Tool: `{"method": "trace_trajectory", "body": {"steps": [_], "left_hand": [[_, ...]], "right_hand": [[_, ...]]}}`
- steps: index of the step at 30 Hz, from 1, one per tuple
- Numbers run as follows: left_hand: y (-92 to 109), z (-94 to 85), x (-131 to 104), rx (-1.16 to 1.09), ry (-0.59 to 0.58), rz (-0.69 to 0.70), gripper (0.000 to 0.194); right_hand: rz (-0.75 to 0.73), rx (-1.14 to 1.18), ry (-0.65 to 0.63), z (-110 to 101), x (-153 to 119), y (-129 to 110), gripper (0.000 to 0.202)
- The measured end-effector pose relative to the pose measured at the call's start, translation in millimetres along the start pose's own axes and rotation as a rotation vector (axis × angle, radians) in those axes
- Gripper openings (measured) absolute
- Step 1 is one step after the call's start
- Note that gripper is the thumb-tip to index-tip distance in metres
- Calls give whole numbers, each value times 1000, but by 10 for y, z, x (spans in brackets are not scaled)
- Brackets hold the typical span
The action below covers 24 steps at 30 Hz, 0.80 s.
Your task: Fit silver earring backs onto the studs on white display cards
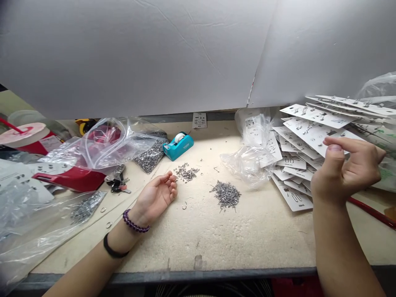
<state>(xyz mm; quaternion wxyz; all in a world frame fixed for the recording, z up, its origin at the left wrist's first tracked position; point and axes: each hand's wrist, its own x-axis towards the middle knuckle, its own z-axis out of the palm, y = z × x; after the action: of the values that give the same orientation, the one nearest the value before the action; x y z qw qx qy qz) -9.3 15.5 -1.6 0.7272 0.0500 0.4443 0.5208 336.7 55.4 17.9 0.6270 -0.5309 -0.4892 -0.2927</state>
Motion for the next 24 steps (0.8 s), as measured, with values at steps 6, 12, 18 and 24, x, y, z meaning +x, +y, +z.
{"method": "trace_trajectory", "body": {"steps": [6, 12, 18, 24], "left_hand": [[14, 6, -23, 2, -19, 0, 9], [35, 20, -55, -3, -67, 22, 9], [42, 29, -58, -19, -63, 29, 10], [60, 28, -81, -46, -88, 3, 11]], "right_hand": [[-70, 144, 134, 41, 27, -42, 21], [-61, 172, 89, 34, 0, -56, 19], [-9, 178, 52, 32, -37, -39, 19], [12, 180, -17, 46, -82, -16, 19]]}}
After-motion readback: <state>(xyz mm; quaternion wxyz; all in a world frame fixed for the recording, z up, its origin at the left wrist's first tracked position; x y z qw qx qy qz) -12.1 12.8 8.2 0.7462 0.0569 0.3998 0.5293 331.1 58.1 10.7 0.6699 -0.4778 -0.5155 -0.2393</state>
